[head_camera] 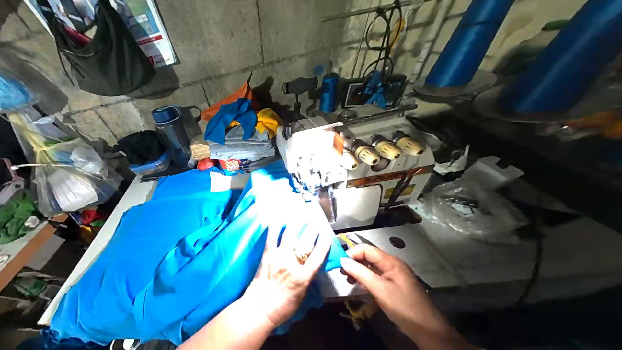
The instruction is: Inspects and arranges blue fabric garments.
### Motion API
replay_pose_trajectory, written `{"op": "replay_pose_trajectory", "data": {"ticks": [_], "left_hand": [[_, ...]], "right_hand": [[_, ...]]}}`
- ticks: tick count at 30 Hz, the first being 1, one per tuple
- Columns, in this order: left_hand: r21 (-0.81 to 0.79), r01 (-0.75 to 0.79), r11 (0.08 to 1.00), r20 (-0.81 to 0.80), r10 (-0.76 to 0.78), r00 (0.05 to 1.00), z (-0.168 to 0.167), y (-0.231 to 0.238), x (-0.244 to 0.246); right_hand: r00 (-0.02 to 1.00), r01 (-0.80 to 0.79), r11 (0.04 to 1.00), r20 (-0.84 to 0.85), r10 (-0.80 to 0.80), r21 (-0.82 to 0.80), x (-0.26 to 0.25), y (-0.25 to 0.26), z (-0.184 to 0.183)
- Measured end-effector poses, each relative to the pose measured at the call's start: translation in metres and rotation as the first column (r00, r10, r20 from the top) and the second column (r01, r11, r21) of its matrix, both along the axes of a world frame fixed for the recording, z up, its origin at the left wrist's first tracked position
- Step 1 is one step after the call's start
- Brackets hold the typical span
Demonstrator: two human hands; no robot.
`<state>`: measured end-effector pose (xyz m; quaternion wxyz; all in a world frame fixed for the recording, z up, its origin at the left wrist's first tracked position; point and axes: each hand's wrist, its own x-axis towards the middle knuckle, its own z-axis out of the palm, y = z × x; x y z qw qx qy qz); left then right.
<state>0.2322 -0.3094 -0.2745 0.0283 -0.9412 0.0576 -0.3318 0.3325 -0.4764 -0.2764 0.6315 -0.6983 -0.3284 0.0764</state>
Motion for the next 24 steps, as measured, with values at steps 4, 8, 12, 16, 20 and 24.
{"op": "replay_pose_trajectory", "data": {"ticks": [4, 8, 12, 16, 20, 24], "left_hand": [[-0.005, 0.048, 0.999, 0.0, -0.048, 0.999, 0.014, 0.021, 0.005], [-0.215, -0.013, 0.977, -0.146, -0.019, 0.989, 0.039, 0.035, 0.01], [-0.439, -0.247, 0.864, -0.528, -0.025, 0.849, 0.072, 0.055, 0.025], [-0.399, -0.292, 0.869, -0.565, 0.017, 0.825, 0.075, 0.081, 0.051], [-0.385, -0.367, 0.847, -0.57, 0.095, 0.816, 0.062, 0.1, 0.065], [-0.726, -0.42, 0.544, -0.416, 0.138, 0.899, 0.057, 0.097, 0.029]], "right_hand": [[0.998, 0.012, 1.0, -0.066, -0.014, -0.023, 0.019, 0.027, 0.019], [0.958, 0.077, 0.994, -0.27, -0.095, -0.079, 0.031, 0.056, 0.035], [0.93, 0.14, 0.982, -0.323, -0.175, -0.129, 0.03, 0.069, 0.041], [0.92, 0.296, 0.941, 0.312, -0.235, -0.164, 0.032, 0.036, 0.007], [0.849, 0.432, 0.692, 0.52, -0.095, -0.579, 0.039, -0.024, -0.009], [0.912, 0.32, 0.67, 0.41, -0.026, -0.67, 0.05, -0.044, -0.017]]}}
